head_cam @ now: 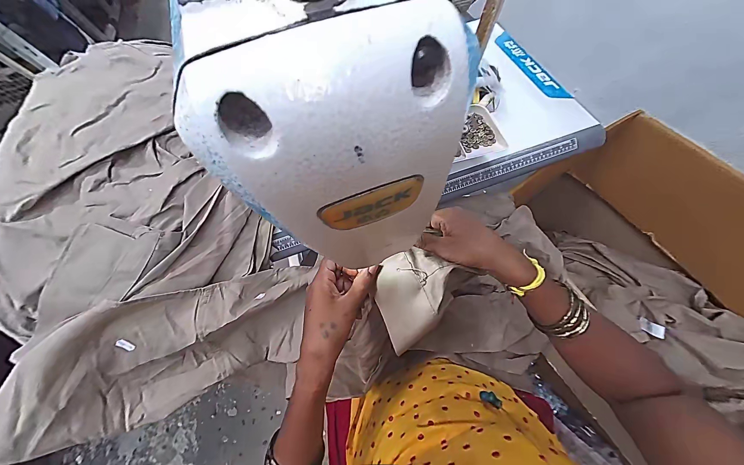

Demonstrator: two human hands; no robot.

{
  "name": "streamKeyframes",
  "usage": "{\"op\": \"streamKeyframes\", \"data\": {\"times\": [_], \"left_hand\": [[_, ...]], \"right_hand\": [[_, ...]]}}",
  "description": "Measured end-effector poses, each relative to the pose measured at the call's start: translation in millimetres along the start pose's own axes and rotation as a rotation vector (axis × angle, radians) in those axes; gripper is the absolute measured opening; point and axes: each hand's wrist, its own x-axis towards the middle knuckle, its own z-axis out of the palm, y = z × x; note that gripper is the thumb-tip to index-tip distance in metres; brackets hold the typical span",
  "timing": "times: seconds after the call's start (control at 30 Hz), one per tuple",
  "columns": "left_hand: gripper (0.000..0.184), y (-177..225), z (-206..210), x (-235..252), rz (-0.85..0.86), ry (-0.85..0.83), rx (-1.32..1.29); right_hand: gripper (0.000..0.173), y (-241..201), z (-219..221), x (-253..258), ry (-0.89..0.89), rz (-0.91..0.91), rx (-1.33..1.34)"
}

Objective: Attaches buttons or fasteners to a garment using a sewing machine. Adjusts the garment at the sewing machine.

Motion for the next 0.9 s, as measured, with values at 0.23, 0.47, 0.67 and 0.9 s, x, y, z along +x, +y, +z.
{"op": "streamKeyframes", "data": {"times": [0.23,0.47,0.67,0.9], "left_hand": [[0.054,-30,0,-50,0.163,-0.355,-0.044],[0.029,-4,-5,-53,0.233,-0.409,-0.218],[0.038,-40,-7,-44,0.275,-0.392,0.181],[0.028,-11,0,-36,0.019,-0.223,-0.100]], "right_hand": [[0.018,63,-43,29,0.637,-0.223,-0.561],[0.032,81,-44,74,0.551,-0.231,-0.875],[0.019,77,-30,76,0.582,-0.312,-0.779],[0.010,44,-38,37,0.659,-0.312,-0.222]]}}
